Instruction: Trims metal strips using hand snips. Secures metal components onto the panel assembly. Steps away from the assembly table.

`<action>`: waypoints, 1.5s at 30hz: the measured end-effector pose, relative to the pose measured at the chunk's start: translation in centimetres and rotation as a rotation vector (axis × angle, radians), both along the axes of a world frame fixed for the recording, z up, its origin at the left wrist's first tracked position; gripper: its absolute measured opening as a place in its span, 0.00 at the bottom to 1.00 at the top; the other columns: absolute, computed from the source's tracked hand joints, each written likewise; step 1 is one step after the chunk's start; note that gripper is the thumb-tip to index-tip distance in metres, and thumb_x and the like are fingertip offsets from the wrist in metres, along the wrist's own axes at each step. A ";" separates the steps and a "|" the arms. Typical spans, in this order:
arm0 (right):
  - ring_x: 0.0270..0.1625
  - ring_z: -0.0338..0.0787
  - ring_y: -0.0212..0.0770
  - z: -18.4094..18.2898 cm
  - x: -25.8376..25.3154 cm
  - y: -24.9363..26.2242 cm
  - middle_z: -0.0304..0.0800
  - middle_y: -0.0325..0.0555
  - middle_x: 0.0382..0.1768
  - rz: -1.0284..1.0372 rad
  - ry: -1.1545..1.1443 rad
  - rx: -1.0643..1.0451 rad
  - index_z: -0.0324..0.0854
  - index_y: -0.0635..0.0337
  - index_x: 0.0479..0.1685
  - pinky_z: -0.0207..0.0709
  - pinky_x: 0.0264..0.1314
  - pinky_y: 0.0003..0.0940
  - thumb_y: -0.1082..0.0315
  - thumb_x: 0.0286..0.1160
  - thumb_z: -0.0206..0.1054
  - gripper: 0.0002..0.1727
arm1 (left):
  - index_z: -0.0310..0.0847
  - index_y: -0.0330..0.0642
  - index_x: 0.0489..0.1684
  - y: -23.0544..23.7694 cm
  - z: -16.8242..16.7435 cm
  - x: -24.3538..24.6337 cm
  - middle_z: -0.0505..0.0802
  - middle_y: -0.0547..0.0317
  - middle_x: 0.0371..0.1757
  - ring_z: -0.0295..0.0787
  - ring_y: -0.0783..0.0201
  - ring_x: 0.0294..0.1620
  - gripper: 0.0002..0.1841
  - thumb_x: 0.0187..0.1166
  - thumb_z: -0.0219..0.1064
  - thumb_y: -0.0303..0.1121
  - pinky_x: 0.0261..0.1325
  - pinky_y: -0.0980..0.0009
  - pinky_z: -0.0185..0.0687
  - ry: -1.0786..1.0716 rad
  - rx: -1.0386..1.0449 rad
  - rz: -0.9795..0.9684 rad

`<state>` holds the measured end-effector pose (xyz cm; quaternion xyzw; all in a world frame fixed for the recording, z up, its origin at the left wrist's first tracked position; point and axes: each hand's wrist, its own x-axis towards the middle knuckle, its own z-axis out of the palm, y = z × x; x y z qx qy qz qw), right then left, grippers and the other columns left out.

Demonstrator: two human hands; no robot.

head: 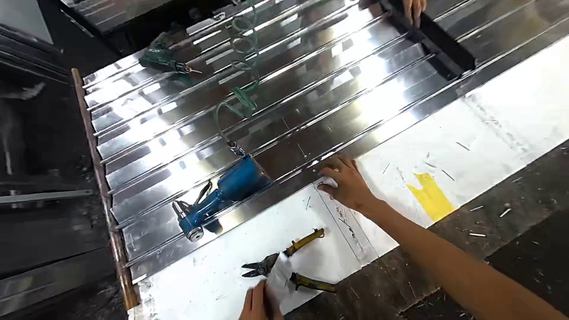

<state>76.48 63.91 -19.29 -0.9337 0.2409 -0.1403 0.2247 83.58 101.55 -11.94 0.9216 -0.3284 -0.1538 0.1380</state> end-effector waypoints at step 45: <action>0.74 0.72 0.55 1.6 5.0 -4.2 0.79 0.44 0.60 -0.053 0.410 -0.054 0.88 0.39 0.41 0.52 0.79 0.72 0.25 0.40 0.80 0.34 | 0.83 0.40 0.51 -27.7 -8.5 9.3 0.92 0.47 0.48 0.92 0.42 0.45 0.17 0.68 0.68 0.38 0.28 0.46 0.80 -0.409 -0.081 -0.014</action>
